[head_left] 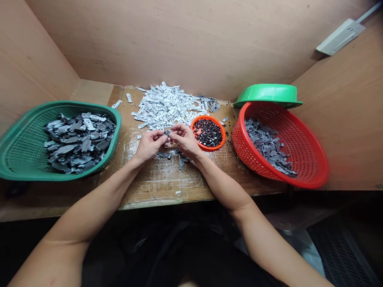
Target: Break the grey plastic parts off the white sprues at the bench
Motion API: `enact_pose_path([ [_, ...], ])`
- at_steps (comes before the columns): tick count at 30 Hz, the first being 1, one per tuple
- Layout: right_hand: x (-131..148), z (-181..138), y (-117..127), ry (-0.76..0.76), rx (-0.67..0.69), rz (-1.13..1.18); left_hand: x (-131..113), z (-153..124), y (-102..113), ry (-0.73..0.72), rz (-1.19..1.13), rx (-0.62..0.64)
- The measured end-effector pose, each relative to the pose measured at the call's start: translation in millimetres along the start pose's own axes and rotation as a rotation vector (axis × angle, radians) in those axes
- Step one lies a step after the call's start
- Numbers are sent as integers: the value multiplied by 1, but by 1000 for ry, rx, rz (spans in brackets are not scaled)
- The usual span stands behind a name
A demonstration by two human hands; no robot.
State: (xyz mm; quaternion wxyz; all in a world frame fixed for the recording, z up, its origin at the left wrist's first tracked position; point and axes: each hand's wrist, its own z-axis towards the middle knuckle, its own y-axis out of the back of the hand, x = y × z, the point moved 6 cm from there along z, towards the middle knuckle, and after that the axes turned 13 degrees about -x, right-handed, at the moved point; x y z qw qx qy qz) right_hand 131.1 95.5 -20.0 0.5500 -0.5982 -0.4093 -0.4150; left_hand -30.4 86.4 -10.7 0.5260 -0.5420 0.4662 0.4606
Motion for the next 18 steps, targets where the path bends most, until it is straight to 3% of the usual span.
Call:
enact_pose_path([
  [4,-6,-4,-1,-204,57,79,2,-1,-2,40,-22,-16],
  [7,-6,-4,1,-264,61,43,1,-5,-7,100,-50,-4],
  [12,-3,-2,6,-206,69,-126,-2,-10,-10,166,-68,-21],
  [18,-1,-3,4,-109,109,-239,-3,-8,-9,126,-35,-18],
])
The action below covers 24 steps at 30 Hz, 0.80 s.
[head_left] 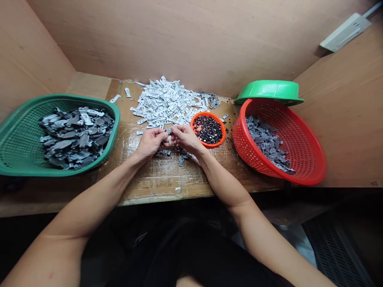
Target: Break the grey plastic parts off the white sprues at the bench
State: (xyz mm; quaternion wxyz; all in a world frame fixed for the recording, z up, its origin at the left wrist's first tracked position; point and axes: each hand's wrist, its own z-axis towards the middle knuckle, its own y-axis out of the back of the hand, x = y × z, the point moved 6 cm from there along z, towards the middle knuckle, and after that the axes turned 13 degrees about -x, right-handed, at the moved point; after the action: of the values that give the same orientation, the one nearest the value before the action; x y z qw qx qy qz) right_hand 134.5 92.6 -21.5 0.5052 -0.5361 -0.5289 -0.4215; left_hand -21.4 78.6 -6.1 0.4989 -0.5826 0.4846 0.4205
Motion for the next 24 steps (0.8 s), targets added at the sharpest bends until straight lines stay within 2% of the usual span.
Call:
enact_pose_path([
  [6,27,-8,-3,226,61,-252,-1,-7,-7,-82,73,140],
  [9,31,-9,-3,307,58,-280,3,-8,-8,-102,98,172],
  [15,6,0,-5,143,95,-121,10,1,-5,-39,93,201],
  [18,7,4,-2,151,54,-163,9,3,-3,30,67,236],
  [20,13,3,0,163,54,-182,5,2,-1,26,39,219],
  [24,29,-4,0,264,134,-292,0,-2,-2,0,52,208],
])
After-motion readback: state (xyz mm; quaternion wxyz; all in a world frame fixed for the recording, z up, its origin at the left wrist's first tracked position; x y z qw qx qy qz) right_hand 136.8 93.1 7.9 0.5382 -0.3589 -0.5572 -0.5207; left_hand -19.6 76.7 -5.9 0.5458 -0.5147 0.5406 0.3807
